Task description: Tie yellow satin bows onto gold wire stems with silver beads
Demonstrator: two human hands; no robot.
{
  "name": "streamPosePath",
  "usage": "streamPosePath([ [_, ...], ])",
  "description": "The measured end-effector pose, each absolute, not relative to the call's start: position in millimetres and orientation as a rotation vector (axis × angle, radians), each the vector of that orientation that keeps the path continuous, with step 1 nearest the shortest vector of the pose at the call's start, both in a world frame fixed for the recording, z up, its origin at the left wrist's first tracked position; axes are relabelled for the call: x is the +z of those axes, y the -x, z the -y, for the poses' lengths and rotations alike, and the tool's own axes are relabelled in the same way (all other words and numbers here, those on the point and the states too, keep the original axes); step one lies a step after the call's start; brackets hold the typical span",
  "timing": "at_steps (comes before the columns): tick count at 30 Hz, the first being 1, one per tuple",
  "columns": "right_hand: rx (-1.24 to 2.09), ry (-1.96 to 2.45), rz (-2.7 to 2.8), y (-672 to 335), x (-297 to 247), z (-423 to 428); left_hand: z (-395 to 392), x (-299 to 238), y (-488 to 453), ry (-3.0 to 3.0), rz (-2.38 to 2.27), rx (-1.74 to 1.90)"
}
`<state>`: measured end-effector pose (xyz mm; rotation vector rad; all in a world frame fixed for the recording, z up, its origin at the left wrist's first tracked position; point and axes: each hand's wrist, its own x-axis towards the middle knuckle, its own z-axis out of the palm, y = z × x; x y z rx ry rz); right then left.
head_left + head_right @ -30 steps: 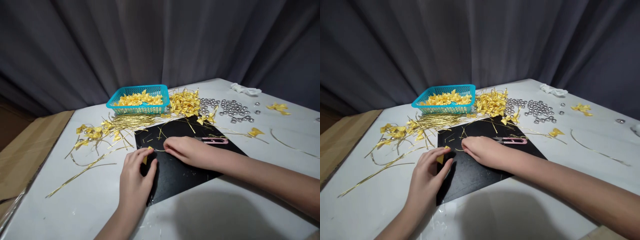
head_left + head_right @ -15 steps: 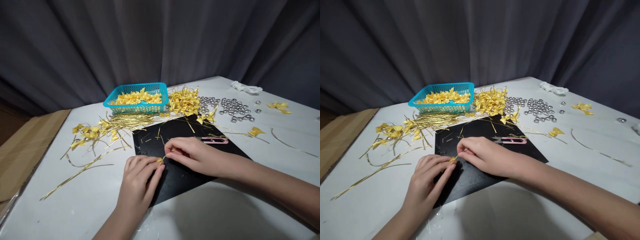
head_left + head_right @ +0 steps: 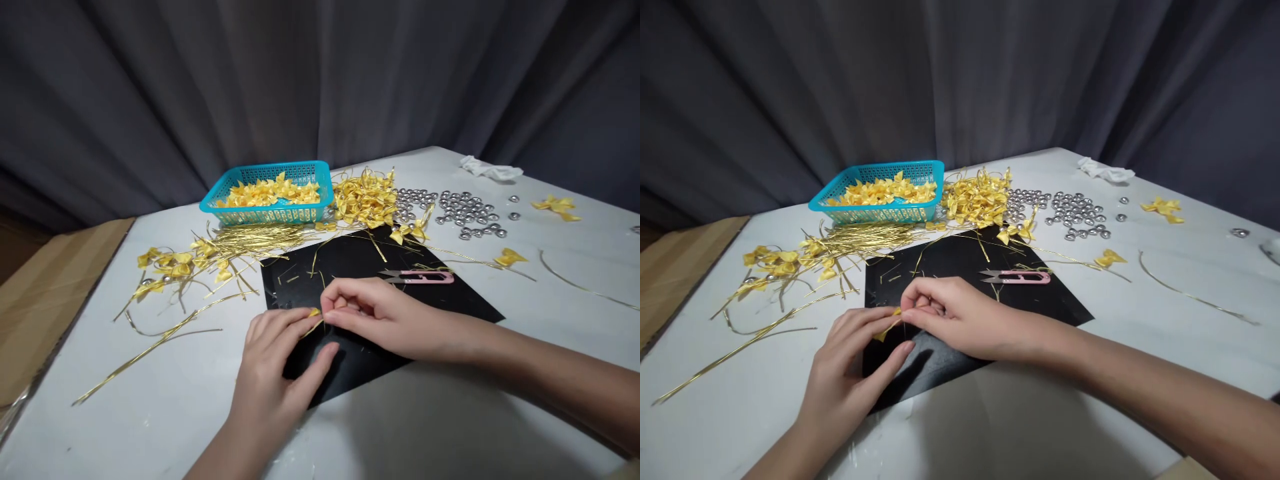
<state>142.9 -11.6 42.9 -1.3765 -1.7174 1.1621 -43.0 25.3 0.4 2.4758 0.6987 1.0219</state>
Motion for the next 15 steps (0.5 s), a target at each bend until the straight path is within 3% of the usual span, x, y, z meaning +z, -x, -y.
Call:
streamPosePath([
  [15,1.219,1.346,1.738,-139.0,45.4,16.7,-24.0,2.7,42.4,-2.471,-0.636,1.008],
])
